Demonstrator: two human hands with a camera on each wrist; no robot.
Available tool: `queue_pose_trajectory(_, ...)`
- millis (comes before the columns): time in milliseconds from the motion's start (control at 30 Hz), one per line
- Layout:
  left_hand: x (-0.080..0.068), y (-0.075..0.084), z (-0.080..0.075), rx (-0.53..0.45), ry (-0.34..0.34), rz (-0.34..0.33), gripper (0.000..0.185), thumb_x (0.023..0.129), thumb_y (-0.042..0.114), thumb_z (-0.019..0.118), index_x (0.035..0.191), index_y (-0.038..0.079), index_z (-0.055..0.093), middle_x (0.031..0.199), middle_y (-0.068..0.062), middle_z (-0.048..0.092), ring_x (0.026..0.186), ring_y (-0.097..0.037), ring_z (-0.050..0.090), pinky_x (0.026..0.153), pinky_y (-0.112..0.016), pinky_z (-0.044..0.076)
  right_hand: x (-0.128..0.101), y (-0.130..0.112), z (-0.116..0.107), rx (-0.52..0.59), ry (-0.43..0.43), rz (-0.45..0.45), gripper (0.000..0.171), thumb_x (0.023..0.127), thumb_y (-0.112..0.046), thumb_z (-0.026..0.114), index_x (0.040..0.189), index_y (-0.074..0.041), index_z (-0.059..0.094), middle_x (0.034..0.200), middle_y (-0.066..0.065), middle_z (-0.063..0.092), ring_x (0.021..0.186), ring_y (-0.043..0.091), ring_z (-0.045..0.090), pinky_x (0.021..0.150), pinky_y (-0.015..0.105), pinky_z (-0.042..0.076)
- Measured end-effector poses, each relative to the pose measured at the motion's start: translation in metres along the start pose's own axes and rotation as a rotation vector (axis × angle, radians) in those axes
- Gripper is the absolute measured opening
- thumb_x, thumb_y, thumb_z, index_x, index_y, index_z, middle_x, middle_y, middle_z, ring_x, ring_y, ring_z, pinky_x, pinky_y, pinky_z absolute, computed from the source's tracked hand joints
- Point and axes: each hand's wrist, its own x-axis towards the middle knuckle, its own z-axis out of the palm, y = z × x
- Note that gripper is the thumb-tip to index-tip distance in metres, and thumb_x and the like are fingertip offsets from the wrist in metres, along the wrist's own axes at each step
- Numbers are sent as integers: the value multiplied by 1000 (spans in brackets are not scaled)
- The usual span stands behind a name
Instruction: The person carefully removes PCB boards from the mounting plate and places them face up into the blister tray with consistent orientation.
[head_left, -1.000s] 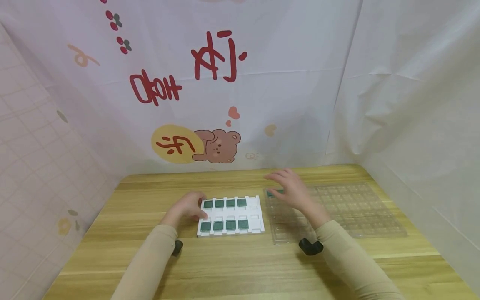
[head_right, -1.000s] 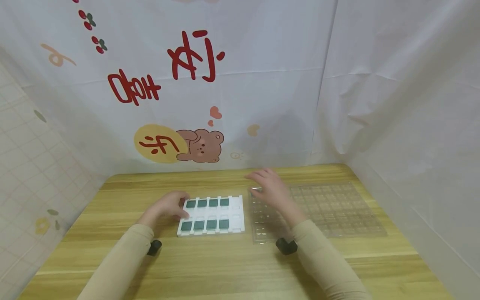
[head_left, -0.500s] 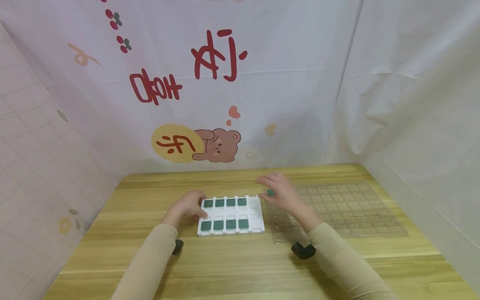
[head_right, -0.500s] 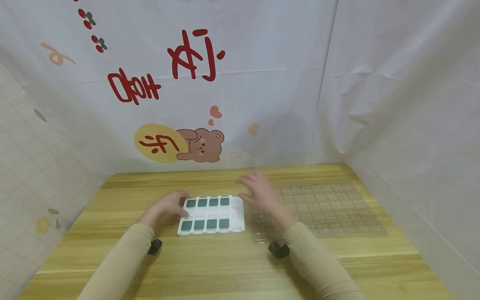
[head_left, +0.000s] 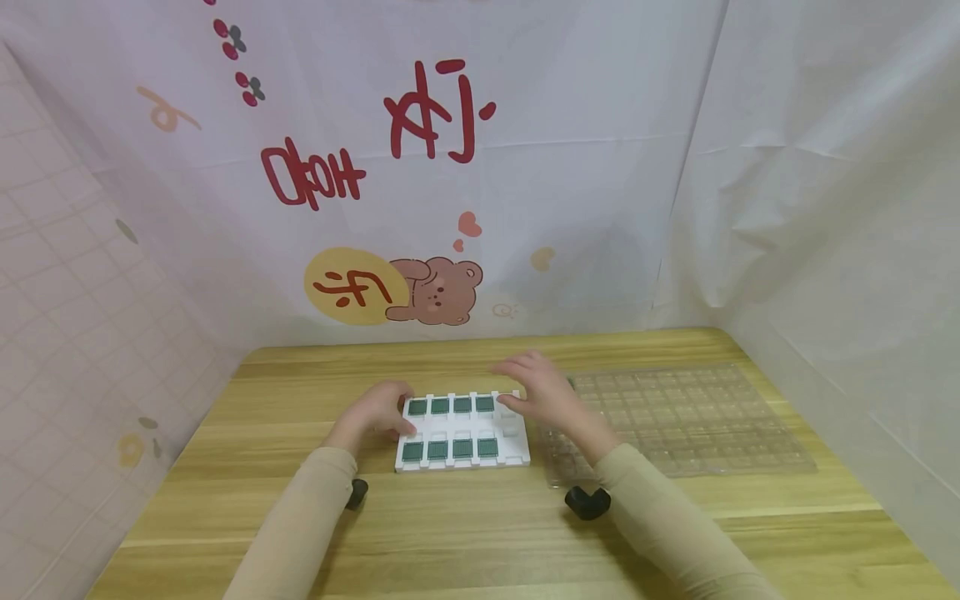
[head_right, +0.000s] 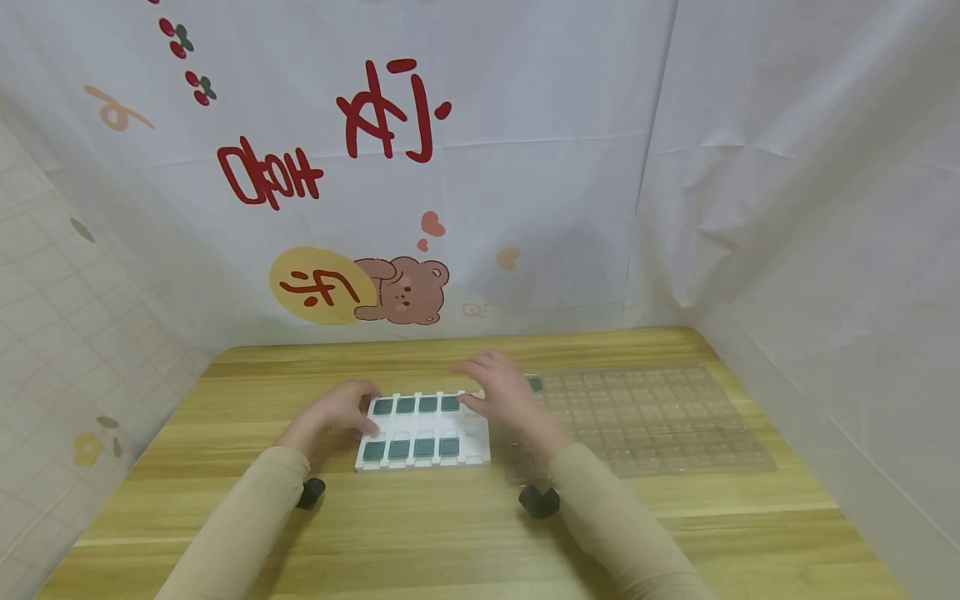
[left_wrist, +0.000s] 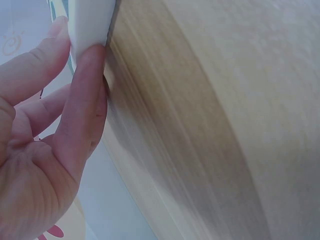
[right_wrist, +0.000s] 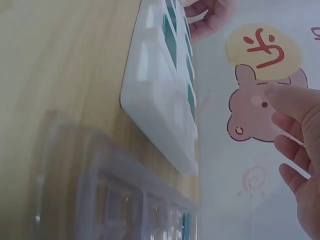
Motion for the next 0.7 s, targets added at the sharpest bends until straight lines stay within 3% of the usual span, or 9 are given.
queue_pose_trajectory(233, 0, 0, 1, -1, 10, -1, 58, 71, 4, 88, 122, -3, 62, 107, -12, 60, 93, -26, 56, 66, -30, 56, 6, -4, 9, -11, -10, -14, 44, 79, -17, 84, 120, -9, 68, 118, 4, 68, 110, 25, 57, 97, 41, 47)
queue_pose_trajectory(500, 0, 0, 2, -5, 12, 2, 58, 71, 3, 88, 122, -3, 62, 109, -14, 60, 93, -26, 57, 65, -30, 57, 8, -7, 19, -11, -125, 74, 42, 84, -21, 80, 123, -11, 67, 122, 2, 66, 114, 24, 54, 101, 41, 45)
queue_pose_trajectory(700, -1, 0, 1, 13, 9, -7, 60, 73, 6, 88, 126, -2, 61, 115, -14, 60, 96, -26, 56, 76, -34, 56, 9, -9, 23, -11, -188, 106, 43, 85, -22, 78, 124, -10, 66, 125, 3, 65, 119, 25, 54, 114, 44, 32)
